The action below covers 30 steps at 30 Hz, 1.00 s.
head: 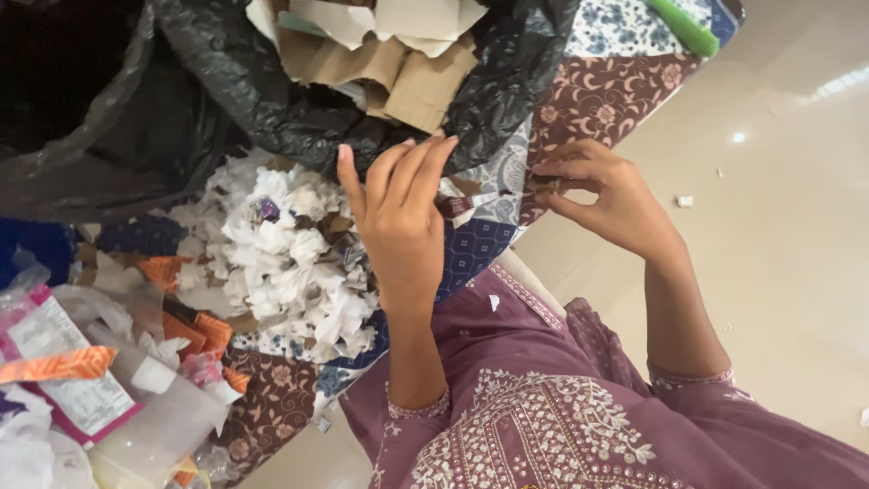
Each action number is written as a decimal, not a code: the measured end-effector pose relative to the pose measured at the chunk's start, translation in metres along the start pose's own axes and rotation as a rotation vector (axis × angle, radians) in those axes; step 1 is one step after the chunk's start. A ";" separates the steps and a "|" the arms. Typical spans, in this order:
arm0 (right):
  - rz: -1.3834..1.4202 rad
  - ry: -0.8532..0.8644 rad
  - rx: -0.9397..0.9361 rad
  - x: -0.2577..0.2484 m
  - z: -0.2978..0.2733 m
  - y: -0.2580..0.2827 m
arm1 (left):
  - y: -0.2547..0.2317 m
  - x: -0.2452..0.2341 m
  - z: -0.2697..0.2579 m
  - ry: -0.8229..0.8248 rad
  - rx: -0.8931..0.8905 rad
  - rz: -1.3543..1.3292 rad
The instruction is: The person sorts shredded paper and cardboard pieces from a table into a black trash bag. They pick up items by hand and place them into the bag, gradually clearing the table surface.
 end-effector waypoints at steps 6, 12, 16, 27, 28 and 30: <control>0.105 -0.083 -0.046 -0.027 -0.005 -0.002 | -0.005 0.002 -0.001 0.010 -0.004 -0.003; 0.313 -0.504 -0.388 -0.075 -0.003 0.018 | -0.007 0.005 0.001 0.025 0.003 0.002; 0.350 -0.714 -0.612 -0.082 0.010 0.052 | -0.010 0.002 0.002 0.028 0.003 -0.008; 0.204 -0.640 -0.676 -0.048 0.032 0.108 | -0.010 -0.003 0.000 0.035 0.002 -0.022; 0.245 -0.508 -0.686 -0.044 0.031 0.105 | -0.009 -0.003 0.000 0.039 -0.001 -0.024; 0.303 -0.238 -0.668 -0.042 0.024 0.095 | -0.007 -0.003 0.000 0.039 -0.003 -0.023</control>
Point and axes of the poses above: each hand's wrist, its own z-axis towards the middle knuckle, its own x-axis out of the palm, y = z × x, the point moved 6 cm from there along z, towards the middle knuckle, and after that the axes turned 14 degrees about x, right-handed, at the moved point
